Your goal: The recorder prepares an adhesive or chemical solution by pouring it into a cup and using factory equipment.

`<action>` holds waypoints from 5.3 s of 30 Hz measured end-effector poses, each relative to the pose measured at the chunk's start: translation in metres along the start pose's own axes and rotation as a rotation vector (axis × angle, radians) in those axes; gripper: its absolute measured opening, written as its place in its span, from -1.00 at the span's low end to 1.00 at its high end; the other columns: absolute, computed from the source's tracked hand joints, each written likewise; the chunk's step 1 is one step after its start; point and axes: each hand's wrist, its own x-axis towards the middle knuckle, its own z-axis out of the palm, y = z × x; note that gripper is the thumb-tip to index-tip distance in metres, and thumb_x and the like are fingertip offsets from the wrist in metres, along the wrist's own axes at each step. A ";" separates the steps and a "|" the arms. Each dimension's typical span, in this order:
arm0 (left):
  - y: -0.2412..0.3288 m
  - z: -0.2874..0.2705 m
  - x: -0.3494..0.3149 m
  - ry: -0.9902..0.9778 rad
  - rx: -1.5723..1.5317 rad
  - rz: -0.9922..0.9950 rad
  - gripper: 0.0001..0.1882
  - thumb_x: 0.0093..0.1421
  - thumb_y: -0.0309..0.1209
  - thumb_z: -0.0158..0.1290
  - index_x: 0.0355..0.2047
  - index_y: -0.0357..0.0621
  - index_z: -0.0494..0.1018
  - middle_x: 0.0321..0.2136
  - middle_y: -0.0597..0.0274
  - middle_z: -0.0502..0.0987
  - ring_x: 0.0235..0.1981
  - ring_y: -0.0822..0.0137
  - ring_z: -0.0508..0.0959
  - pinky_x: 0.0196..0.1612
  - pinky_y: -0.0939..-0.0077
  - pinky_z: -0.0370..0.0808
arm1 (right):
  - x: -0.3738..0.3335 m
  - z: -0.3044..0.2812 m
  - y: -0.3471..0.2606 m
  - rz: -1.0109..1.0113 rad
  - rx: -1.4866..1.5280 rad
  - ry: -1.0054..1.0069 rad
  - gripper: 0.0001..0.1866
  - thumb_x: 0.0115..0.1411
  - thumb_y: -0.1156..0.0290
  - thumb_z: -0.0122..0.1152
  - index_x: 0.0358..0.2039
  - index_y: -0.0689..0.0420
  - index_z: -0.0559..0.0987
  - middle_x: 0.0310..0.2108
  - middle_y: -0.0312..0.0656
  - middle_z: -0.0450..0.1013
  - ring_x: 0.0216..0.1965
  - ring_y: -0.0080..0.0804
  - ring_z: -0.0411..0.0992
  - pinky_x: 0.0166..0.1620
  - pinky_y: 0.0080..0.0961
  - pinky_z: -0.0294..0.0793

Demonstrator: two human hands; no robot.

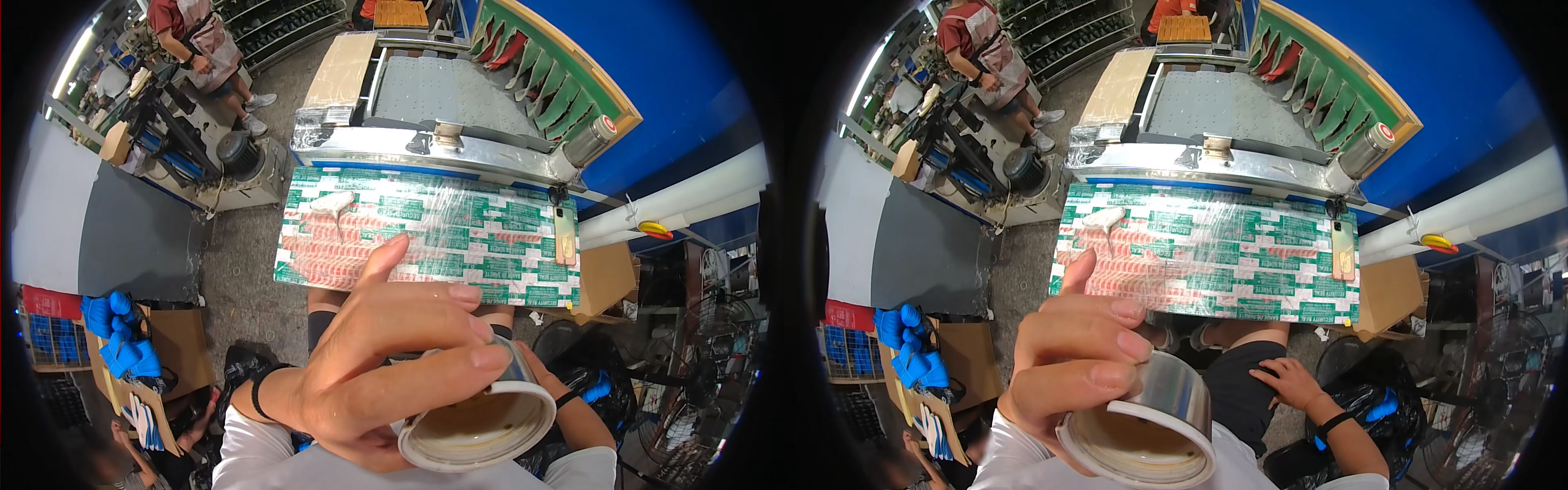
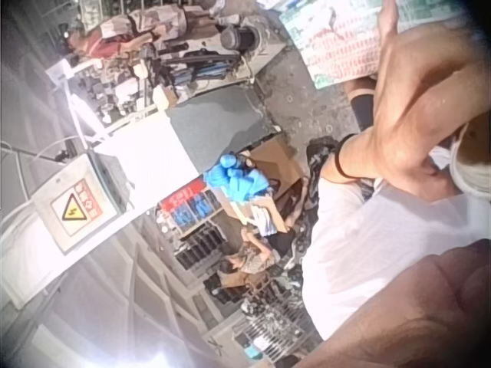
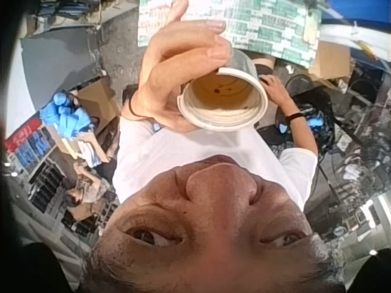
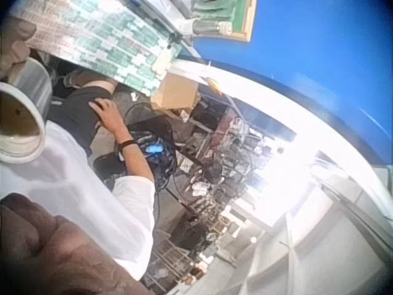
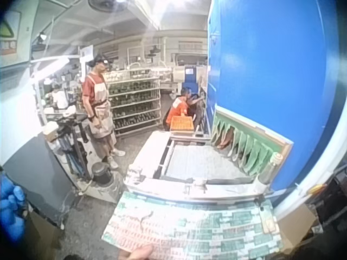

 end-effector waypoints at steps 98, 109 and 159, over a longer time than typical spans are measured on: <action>-0.024 -0.011 0.002 -0.069 -0.015 0.175 -0.28 -0.05 -0.14 0.47 0.08 -0.06 0.43 -0.06 0.02 0.53 -0.02 -0.04 0.61 0.40 -0.30 0.12 | 0.004 -0.011 -0.008 -0.006 -0.110 -0.054 0.11 -0.25 0.10 0.66 0.40 -0.32 0.33 0.25 -0.25 0.32 0.26 -0.10 0.30 0.34 -0.03 0.27; -0.008 -0.010 0.004 -0.069 -0.026 0.093 -0.34 -0.05 -0.25 0.50 0.03 0.10 0.40 -0.10 0.16 0.53 0.00 0.06 0.60 0.42 -0.28 0.13 | 0.004 -0.013 -0.010 0.003 -0.107 -0.049 0.11 -0.25 0.08 0.66 0.39 -0.33 0.34 0.26 -0.27 0.33 0.27 -0.12 0.30 0.34 -0.04 0.27; -0.025 -0.001 0.038 0.278 -0.031 0.966 -0.62 0.25 -0.30 0.27 0.04 0.01 0.47 -0.05 0.13 0.57 -0.01 0.02 0.59 0.33 -0.16 0.30 | 0.001 -0.003 -0.007 0.038 -0.059 -0.011 0.08 -0.20 0.09 0.64 0.40 -0.34 0.33 0.28 -0.26 0.32 0.29 -0.11 0.29 0.35 -0.05 0.27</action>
